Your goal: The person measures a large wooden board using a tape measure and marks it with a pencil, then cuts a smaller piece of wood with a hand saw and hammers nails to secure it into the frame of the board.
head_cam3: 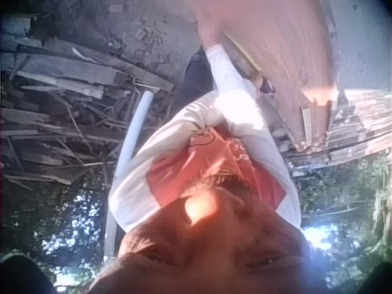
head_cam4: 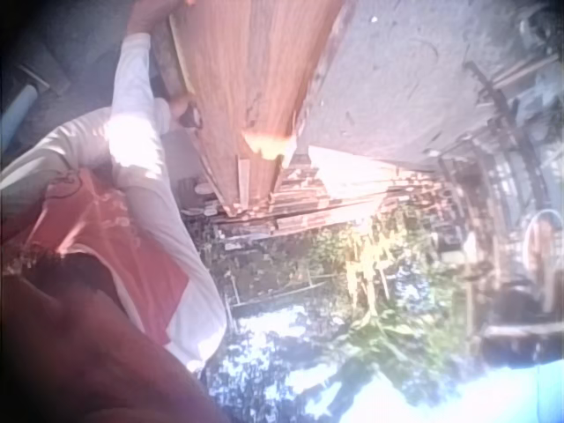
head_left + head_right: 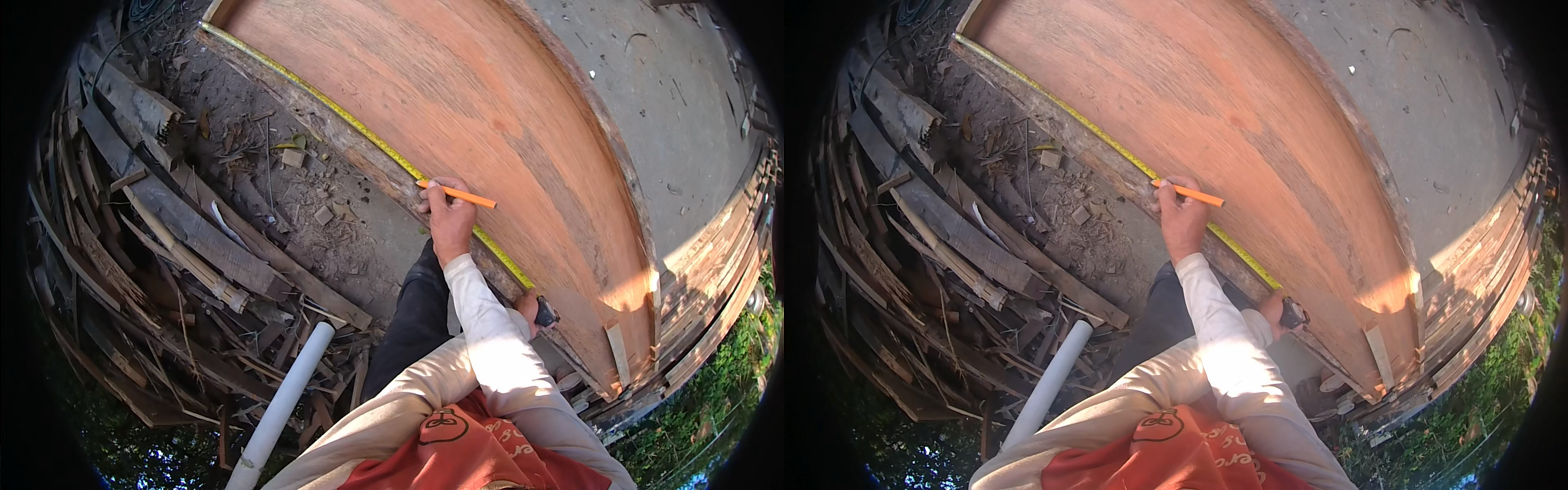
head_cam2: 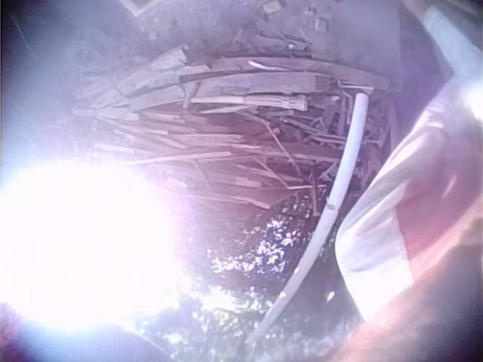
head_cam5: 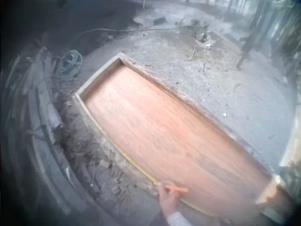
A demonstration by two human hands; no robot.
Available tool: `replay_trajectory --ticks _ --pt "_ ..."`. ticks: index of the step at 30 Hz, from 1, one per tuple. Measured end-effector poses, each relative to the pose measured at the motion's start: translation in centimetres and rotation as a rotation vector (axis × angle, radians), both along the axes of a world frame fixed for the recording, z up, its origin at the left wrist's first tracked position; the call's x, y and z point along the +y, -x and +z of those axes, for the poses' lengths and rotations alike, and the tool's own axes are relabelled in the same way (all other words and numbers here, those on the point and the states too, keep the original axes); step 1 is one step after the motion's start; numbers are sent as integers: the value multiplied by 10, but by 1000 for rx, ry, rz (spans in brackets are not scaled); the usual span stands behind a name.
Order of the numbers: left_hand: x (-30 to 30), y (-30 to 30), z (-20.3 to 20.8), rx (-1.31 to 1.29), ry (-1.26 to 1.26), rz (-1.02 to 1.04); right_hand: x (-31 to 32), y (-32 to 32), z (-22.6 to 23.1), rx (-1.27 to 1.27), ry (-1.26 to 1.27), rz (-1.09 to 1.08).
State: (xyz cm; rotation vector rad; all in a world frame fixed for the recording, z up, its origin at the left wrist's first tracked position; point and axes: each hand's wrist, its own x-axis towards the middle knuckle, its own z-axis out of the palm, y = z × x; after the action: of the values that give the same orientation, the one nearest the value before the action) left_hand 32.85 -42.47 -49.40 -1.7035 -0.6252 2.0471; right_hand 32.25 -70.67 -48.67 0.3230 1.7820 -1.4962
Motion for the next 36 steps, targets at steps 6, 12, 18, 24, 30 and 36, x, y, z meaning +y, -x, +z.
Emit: replay_trajectory --ticks 6,12,18,24,30,36 --pt "4 0 -11 13 -35 70 -9 -1 -3 9 -7 8" --pt "-5 -1 -3 -5 17 -27 -12 -1 -7 41 -37 20" --pt "-4 -3 -5 10 14 -17 -14 -4 -10 67 -30 26" --pt "-7 -8 -10 12 17 -6 -11 -9 -12 59 -27 -6" --pt "-9 -11 -12 20 13 -7 -10 -11 -18 100 -57 -9" --pt "-10 -11 -16 28 17 0 -11 -12 -18 83 -65 31"
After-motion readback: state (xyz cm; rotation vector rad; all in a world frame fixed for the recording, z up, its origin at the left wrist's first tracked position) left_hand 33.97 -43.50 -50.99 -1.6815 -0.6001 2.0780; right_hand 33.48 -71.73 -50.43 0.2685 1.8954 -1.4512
